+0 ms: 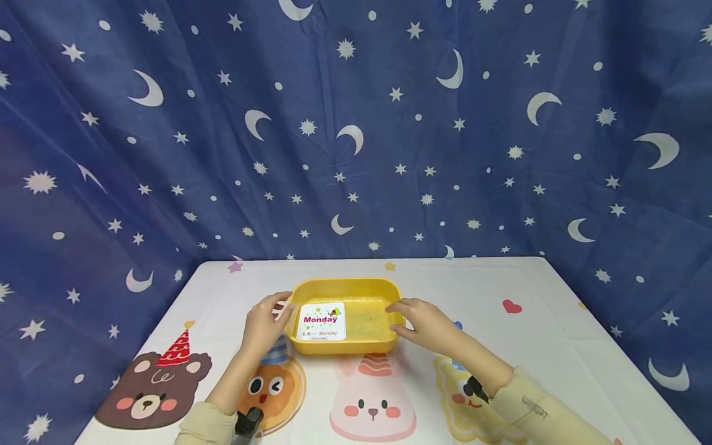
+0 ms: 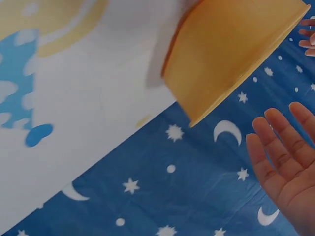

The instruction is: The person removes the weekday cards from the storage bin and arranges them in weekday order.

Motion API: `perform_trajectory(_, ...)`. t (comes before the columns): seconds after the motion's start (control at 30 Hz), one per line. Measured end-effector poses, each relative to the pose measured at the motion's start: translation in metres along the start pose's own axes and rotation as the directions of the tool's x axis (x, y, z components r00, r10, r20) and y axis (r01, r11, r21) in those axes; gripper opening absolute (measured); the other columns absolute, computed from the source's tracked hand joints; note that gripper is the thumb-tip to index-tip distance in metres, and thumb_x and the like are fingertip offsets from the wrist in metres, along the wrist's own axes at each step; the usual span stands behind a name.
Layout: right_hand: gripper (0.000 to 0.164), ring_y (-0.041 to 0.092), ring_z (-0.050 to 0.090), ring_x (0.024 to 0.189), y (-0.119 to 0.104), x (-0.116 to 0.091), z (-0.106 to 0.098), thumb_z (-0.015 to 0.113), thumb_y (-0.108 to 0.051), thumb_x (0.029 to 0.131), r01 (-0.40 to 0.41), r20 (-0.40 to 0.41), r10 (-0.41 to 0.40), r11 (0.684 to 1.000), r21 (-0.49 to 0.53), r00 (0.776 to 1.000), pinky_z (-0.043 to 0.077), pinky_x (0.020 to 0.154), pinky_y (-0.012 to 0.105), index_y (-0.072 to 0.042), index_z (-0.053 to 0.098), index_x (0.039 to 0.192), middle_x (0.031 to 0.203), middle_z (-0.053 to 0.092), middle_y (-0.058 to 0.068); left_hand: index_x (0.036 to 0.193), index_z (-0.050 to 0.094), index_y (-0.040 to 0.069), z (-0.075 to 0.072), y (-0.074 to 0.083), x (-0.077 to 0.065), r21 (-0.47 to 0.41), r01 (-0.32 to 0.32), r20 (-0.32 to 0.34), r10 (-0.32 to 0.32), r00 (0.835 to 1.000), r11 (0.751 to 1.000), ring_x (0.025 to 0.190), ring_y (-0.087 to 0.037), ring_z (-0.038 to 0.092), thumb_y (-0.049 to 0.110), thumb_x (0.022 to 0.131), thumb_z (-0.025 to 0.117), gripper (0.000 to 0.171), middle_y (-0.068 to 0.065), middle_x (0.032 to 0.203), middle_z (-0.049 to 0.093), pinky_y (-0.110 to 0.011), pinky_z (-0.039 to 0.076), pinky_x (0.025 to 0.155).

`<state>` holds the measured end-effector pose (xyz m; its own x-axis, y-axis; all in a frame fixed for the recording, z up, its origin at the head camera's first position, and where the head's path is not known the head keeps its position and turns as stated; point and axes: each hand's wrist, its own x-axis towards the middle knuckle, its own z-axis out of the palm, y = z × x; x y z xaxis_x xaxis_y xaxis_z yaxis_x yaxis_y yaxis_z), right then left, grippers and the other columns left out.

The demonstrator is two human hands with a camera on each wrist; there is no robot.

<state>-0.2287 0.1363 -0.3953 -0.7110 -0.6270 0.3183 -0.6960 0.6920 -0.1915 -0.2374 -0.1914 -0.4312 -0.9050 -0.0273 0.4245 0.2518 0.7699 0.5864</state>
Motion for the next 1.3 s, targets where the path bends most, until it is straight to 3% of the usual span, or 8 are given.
perform_trajectory(0.2,0.028,0.021,0.064,0.089,-0.011,0.022,0.004,0.07,-0.02,0.085,-0.002,0.057,0.002,1.0,0.004,0.998,0.056,0.079,0.035,-0.006,0.066,0.109,0.102,0.069,0.008,0.128,0.054,0.001,0.001,-0.008,0.003,-0.118,0.117,0.087,-0.107,0.99,0.986,0.102,-0.037,0.062,0.01,0.089,0.063,0.042,-0.023,0.117,0.063,-0.047,0.055,0.085)
perform_trajectory(0.47,0.028,0.022,0.065,0.091,-0.021,0.043,0.004,0.07,-0.018,0.085,-0.02,0.119,0.017,0.999,0.027,0.993,0.056,0.079,0.034,-0.007,0.065,0.11,0.105,0.069,0.008,0.127,0.051,-0.005,0.007,-0.018,0.004,-0.355,0.142,0.144,-0.096,0.985,0.924,0.089,-0.034,0.065,0.008,0.087,0.061,0.043,-0.029,0.109,0.061,-0.032,0.058,0.067)
perform_trajectory(0.53,0.028,0.022,0.065,0.093,-0.023,0.049,0.004,0.07,-0.017,0.085,-0.017,0.136,0.011,0.999,0.046,0.991,0.056,0.081,0.034,-0.007,0.065,0.111,0.106,0.069,0.009,0.13,0.049,-0.005,0.006,-0.017,0.006,-0.382,0.243,0.205,-0.174,0.963,0.892,0.089,-0.031,0.065,0.006,0.089,0.06,0.044,-0.03,0.113,0.059,-0.028,0.058,0.065)
perform_trajectory(0.67,0.028,0.025,0.064,0.098,-0.024,0.062,0.006,0.069,-0.014,0.085,-0.019,0.183,0.004,0.997,0.078,0.983,0.055,0.085,0.035,-0.004,0.065,0.111,0.108,0.068,0.01,0.136,0.042,-0.006,0.004,-0.015,0.015,-0.354,0.477,0.372,-0.347,0.861,0.804,0.087,-0.021,0.063,0.005,0.092,0.055,0.048,-0.031,0.125,0.052,-0.029,0.058,0.069)
perform_trajectory(0.77,0.028,0.025,0.064,0.1,-0.024,0.074,0.007,0.069,-0.014,0.086,-0.009,0.223,-0.008,0.997,0.073,0.975,0.054,0.087,0.035,-0.003,0.065,0.111,0.109,0.068,0.011,0.139,0.039,-0.004,0.002,-0.015,0.02,-0.324,0.538,0.455,-0.37,0.81,0.778,0.087,-0.018,0.061,0.007,0.094,0.052,0.048,-0.03,0.131,0.049,-0.031,0.058,0.073)
perform_trajectory(0.9,0.029,0.025,0.064,0.102,-0.027,0.09,0.009,0.069,-0.013,0.086,0.012,0.272,-0.027,0.998,0.056,0.962,0.054,0.088,0.035,-0.001,0.065,0.111,0.11,0.068,0.012,0.14,0.038,-0.004,0.003,-0.019,0.025,-0.354,0.555,0.492,-0.355,0.795,0.753,0.098,-0.022,0.061,0.007,0.095,0.05,0.047,-0.029,0.135,0.046,-0.028,0.058,0.075)
perform_trajectory(1.13,0.028,0.023,0.064,0.1,-0.034,0.11,0.019,0.07,-0.012,0.085,0.062,0.357,-0.063,0.998,0.016,0.932,0.054,0.089,0.033,-0.002,0.066,0.11,0.111,0.069,0.011,0.141,0.036,-0.002,0.005,-0.022,0.021,-0.428,0.631,0.521,-0.395,0.757,0.647,0.083,-0.016,0.062,0.005,0.096,0.047,0.047,-0.03,0.133,0.046,-0.024,0.056,0.066)
perform_trajectory(1.3,0.026,0.024,0.064,0.094,-0.033,0.122,0.026,0.071,-0.01,0.083,0.087,0.369,-0.099,0.995,0.049,0.924,0.054,0.085,0.033,-0.001,0.066,0.106,0.105,0.069,0.014,0.141,0.037,0.0,0.009,-0.02,0.016,-0.423,0.64,0.499,-0.425,0.756,0.642,0.077,-0.014,0.062,0.006,0.096,0.048,0.047,-0.029,0.131,0.048,-0.024,0.056,0.064)
